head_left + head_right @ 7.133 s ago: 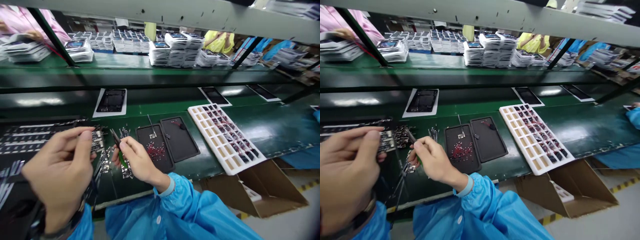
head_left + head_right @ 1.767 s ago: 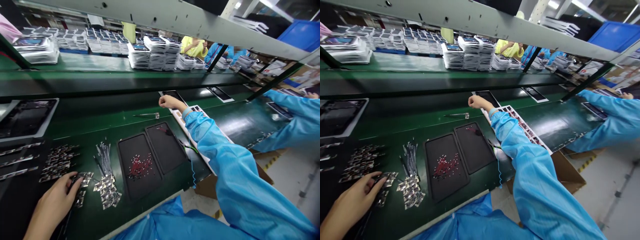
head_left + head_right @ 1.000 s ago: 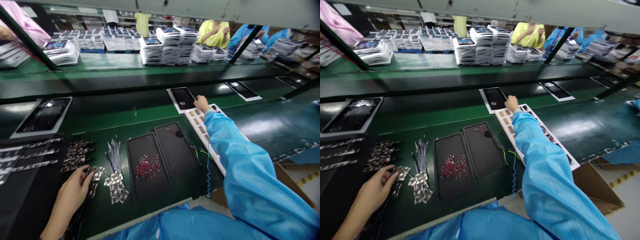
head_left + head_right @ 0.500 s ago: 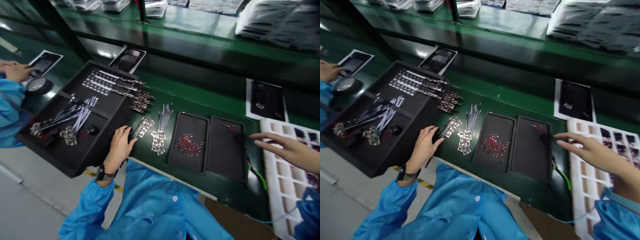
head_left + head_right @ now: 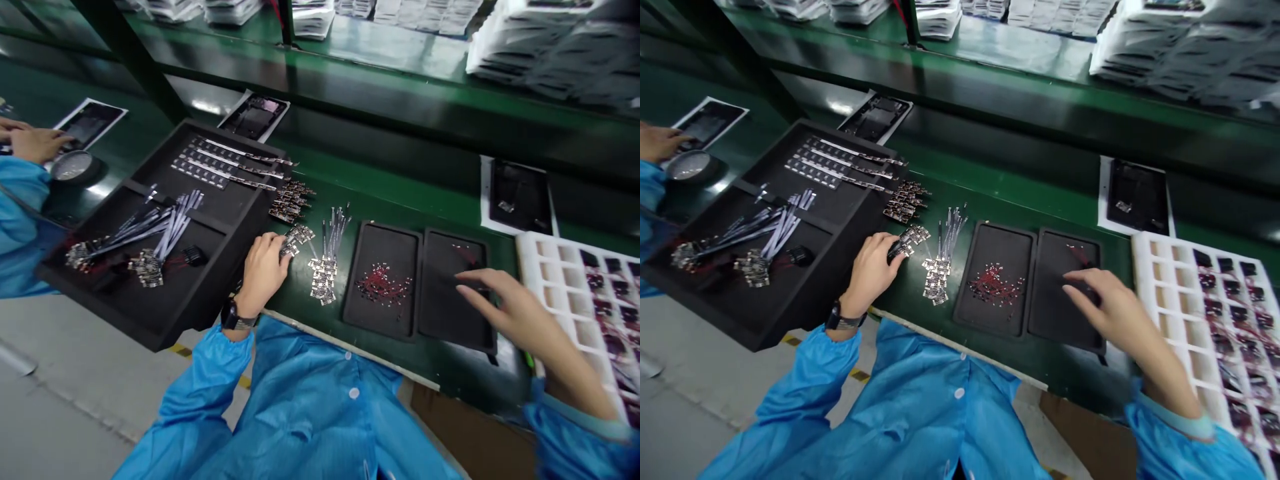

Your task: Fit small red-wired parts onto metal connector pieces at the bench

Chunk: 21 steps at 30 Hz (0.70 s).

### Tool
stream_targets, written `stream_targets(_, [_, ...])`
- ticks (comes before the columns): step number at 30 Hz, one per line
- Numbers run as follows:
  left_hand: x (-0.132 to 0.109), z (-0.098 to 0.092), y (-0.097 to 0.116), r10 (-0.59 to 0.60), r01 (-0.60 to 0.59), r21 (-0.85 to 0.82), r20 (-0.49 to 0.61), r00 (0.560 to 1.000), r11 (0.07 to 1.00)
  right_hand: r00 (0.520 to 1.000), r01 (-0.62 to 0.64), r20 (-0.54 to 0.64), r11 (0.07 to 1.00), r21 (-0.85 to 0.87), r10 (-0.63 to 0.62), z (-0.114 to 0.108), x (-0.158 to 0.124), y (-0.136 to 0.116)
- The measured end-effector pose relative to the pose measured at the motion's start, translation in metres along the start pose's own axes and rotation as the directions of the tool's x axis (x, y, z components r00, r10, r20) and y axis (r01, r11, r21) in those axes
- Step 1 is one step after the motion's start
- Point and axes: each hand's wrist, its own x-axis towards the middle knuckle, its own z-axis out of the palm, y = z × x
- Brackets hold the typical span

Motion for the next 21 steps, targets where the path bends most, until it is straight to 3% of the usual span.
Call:
stream_targets(3, [0.001,0.001,0.006,-0.029,0.027,0.051,0.048,0.998,0.998,0.996,0.084,0.006,0.995,0.048,-0.085,0.022,-0.012,-0.035])
stream_targets(6, [-0.001,0.003,0.006,-0.143,0.134,0.129,0.066,0.987,0.983,0.993,0.1,0.049,0.991,0.091,-0.105,0.028,-0.015,-0.063])
stream_targets(11, [-0.007,0.009,0.005,-0.229,0.224,0.082,0.048,0.972,0.971,0.975,0.207,0.055,0.971,0.118,-0.214,0.036,0.008,-0.108])
stream_targets(13, [-0.006,0.013,0.005,-0.251,0.249,0.055,0.037,0.967,0.967,0.94,0.317,0.088,0.941,0.119,-0.328,0.055,0.024,-0.132])
stream_targets(17, [0.002,0.021,0.008,-0.308,0.308,0.083,-0.007,0.951,0.948,0.819,0.556,0.155,0.831,0.019,-0.552,0.112,0.064,-0.176])
stream_targets(19, [0.006,0.024,0.008,-0.313,0.316,0.109,-0.044,0.949,0.942,0.792,0.6,0.184,0.798,-0.057,-0.583,0.137,0.082,-0.189])
stream_targets(21, [0.007,0.024,0.007,-0.285,0.292,0.119,-0.071,0.956,0.949,0.799,0.597,0.184,0.791,-0.136,-0.572,0.155,0.095,-0.195])
